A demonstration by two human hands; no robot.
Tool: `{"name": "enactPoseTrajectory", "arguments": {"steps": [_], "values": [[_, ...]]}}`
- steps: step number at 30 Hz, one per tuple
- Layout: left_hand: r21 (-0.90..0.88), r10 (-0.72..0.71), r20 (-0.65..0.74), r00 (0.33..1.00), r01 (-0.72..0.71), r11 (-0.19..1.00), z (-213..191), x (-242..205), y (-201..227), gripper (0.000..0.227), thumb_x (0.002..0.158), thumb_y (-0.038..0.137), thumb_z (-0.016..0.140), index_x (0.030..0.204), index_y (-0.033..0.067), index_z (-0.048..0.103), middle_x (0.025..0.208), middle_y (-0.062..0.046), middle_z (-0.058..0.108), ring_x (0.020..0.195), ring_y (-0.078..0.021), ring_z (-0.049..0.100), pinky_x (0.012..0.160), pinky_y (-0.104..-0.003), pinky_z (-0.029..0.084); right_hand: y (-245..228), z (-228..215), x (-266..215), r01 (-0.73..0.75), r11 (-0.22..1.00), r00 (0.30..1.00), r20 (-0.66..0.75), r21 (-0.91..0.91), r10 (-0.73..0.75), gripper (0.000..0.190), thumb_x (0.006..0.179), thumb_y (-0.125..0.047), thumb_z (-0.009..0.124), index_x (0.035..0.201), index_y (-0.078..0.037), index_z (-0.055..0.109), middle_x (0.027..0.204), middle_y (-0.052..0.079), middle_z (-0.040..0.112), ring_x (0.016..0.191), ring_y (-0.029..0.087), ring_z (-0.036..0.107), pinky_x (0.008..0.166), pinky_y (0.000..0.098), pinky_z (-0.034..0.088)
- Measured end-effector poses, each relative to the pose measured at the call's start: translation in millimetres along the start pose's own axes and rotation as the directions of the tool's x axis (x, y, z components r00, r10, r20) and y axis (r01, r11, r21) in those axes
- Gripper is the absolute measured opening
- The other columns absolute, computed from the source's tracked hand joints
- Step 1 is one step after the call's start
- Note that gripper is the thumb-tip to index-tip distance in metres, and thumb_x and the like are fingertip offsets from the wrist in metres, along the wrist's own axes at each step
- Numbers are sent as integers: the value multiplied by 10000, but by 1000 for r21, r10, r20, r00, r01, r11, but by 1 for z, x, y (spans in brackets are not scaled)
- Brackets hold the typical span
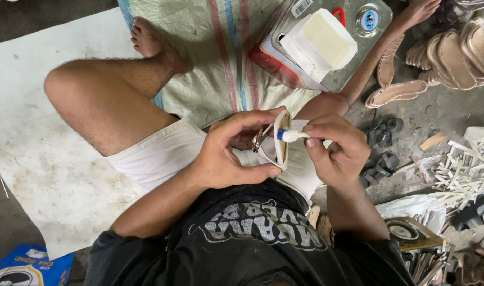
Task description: The person scrubs a white thong sandal with a toothbrush, focusing on the strap and sole areas. They repeatedly dip the brush into a container of liquid and continue scrubbing the same sandal.
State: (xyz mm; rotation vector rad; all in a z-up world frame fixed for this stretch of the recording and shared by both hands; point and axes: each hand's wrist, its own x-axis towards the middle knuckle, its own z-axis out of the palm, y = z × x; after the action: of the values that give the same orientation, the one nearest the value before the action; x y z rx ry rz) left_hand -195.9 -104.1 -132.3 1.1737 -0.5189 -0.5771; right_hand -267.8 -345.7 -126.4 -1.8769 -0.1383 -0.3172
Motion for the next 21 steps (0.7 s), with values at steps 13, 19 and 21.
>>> {"name": "enactPoseTrajectory", "arguments": {"steps": [13,19,21], "values": [[-367,-139,55,989,150,918,1,1,2,792,902,52,851,1557,19,406,1491,-170,588,1371,-206,597,1171,-382,540,-10,-21,23,125,989,979,173,-77,-110,132,937,42,714,1055,4,669,942,148,707,771,210,704,668,272,532],[-458,-166,73,983,181,870,3,1,-1,767,924,53,816,1559,8,388,1459,-200,608,1313,-220,628,1107,-378,571,-8,-26,33,186,981,962,213,-47,-172,128,927,23,731,1044,1,683,902,153,708,787,210,696,615,240,521],[-503,-174,80,981,191,843,3,0,-3,759,932,49,812,1562,3,390,1426,-212,619,1282,-222,635,1107,-382,570,-7,-28,36,208,977,956,222,-53,-191,115,931,13,734,1034,-2,683,889,147,705,763,204,698,623,246,527]]}}
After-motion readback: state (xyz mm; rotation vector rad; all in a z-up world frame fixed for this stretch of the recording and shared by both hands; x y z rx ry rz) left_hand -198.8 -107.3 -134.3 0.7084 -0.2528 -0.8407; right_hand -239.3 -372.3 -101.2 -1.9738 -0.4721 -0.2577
